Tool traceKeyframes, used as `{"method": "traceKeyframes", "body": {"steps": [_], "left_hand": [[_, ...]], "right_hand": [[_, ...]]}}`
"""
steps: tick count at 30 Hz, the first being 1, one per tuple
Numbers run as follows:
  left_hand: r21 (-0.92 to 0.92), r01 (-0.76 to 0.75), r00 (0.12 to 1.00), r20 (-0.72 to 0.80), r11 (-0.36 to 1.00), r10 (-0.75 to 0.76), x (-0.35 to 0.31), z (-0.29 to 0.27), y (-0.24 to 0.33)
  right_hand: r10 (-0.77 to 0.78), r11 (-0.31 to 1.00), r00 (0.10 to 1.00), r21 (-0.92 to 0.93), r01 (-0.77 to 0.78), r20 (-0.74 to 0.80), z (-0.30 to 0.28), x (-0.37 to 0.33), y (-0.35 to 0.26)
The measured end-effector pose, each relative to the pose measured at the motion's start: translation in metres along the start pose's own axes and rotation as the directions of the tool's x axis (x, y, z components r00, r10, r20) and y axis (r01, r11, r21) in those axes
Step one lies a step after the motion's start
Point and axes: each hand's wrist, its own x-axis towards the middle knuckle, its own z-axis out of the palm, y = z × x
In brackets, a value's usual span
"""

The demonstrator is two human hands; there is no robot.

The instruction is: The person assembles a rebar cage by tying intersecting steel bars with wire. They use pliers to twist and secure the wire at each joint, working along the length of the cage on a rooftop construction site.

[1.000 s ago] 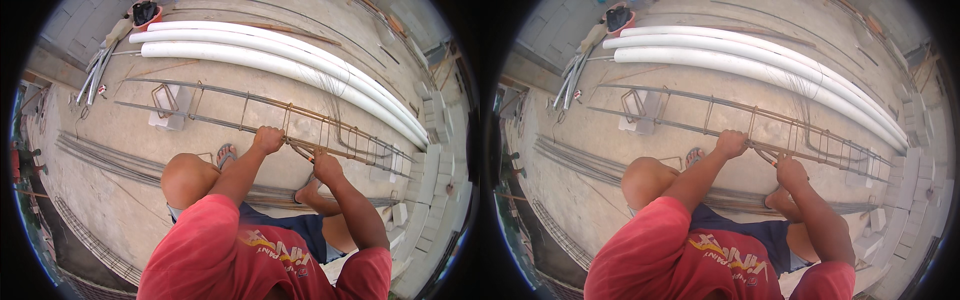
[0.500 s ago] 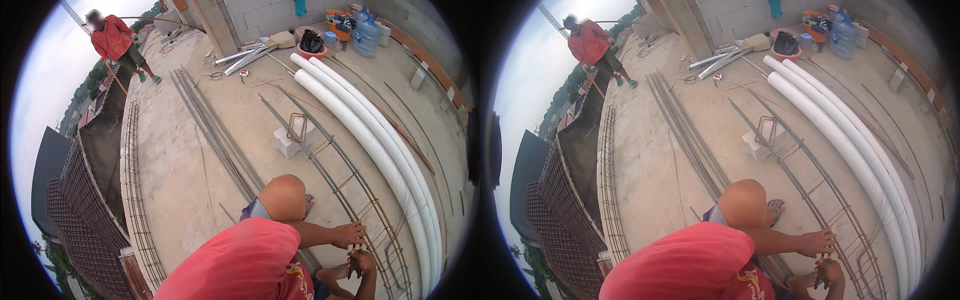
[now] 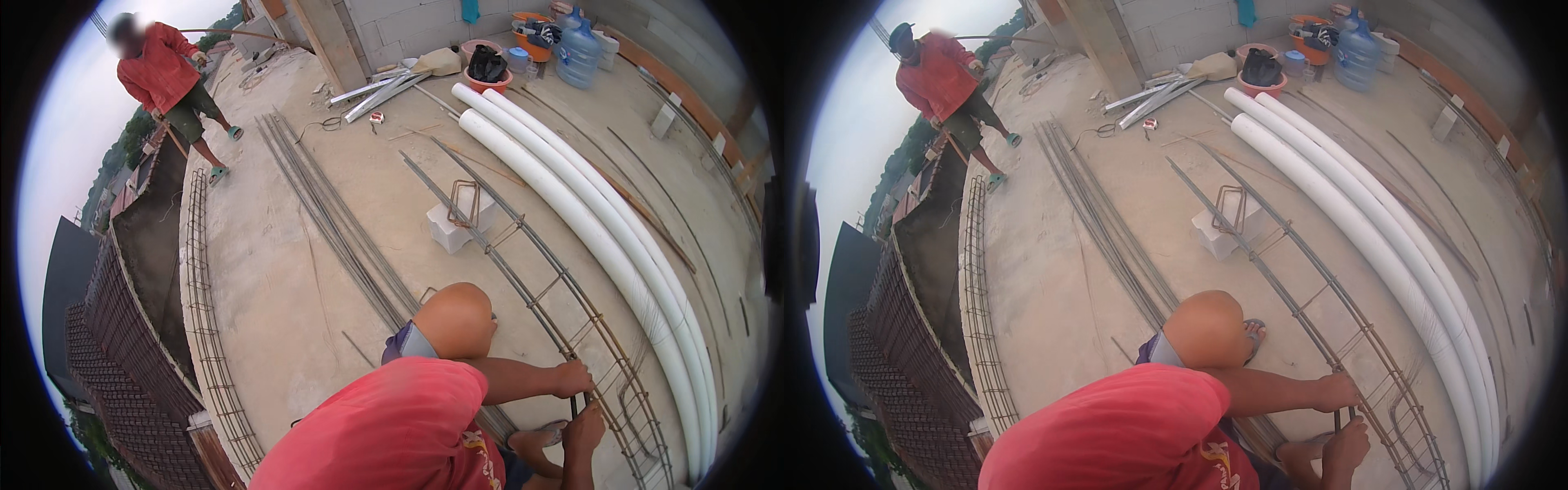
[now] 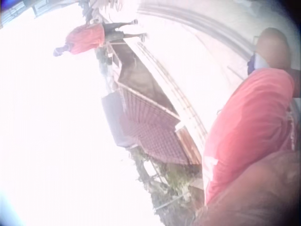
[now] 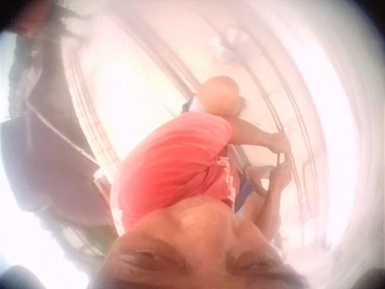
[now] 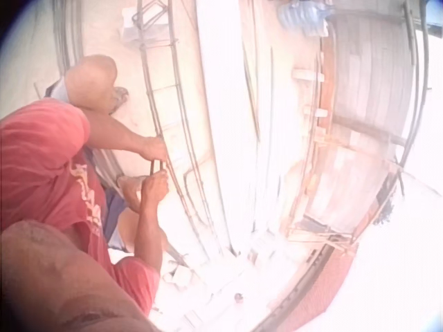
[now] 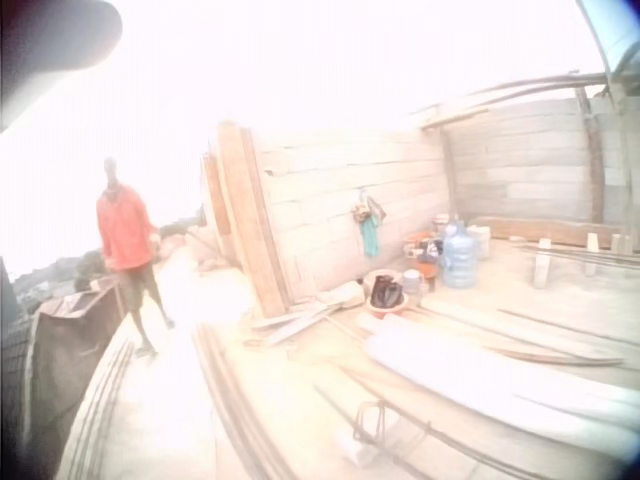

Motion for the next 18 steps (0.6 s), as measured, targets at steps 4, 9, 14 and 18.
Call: {"method": "traceKeyframes", "body": {"steps": [4,9,14,18], "left_hand": [[-0.143,-0.054,0.983,0.166,0.988,0.077,-0.005,-0.034,-0.002],[-0.078,-0.208,0.904,-0.396,0.975,0.161,-0.041,-0.055,0.026],[0.024,-0.086,0.993,-0.082,0.996,0.088,-0.038,-0.030,0.022],[-0.092,-0.040,0.999,0.020,0.995,0.042,-0.011,-0.038,0.024]], "right_hand": [[-0.116,0.959,0.952,0.280,0.034,0.283,-0.025,0.014,0.014],[-0.405,0.213,0.644,0.752,-0.624,0.649,-0.013,0.021,0.036],[-0.502,-0.018,0.610,0.698,-0.716,0.613,-0.004,0.011,0.023],[-0.097,0.993,0.995,0.076,0.094,0.030,-0.062,-0.021,-0.011]]}}
